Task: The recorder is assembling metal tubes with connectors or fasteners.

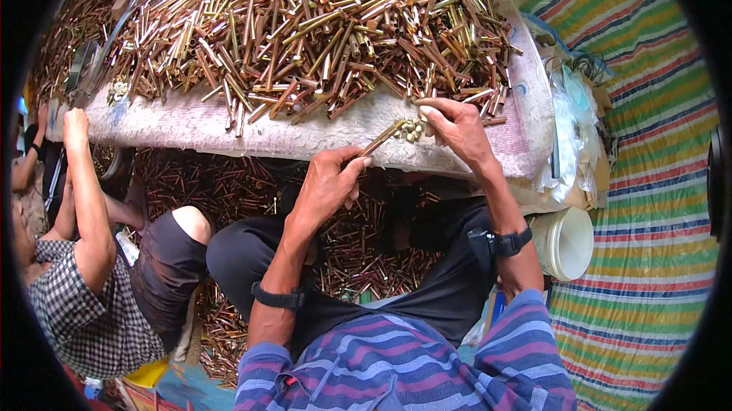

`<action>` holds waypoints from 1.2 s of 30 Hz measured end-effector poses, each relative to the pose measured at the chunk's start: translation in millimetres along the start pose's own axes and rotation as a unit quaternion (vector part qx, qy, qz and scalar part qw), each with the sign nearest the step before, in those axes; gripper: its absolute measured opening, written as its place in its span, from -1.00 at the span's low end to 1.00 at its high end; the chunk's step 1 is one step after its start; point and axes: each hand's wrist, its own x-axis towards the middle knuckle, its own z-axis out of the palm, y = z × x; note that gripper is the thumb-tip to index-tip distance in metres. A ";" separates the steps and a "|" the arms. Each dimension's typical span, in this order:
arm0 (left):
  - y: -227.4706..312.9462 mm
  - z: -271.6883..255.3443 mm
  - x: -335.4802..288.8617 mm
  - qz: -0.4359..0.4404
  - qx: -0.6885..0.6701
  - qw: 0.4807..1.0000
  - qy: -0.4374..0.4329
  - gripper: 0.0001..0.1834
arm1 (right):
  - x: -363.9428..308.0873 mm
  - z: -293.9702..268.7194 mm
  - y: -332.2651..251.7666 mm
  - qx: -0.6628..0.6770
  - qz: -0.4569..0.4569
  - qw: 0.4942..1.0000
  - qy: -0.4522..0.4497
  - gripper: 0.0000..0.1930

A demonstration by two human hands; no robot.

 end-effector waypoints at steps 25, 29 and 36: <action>0.2 -0.9 -2.1 0.012 0.003 0.999 0.035 -0.74 | 41.9 -2.9 -2.4 -0.585 -0.199 0.786 -0.022 -0.89; -0.7 -1.6 -1.5 0.009 0.004 0.999 0.031 -0.72 | 29.5 -5.4 2.0 -0.424 -0.191 0.883 0.057 -0.81; -3.8 1.0 1.1 0.011 0.004 0.999 0.032 -0.72 | 2.0 7.0 -5.1 -0.063 -0.056 0.991 0.106 -0.83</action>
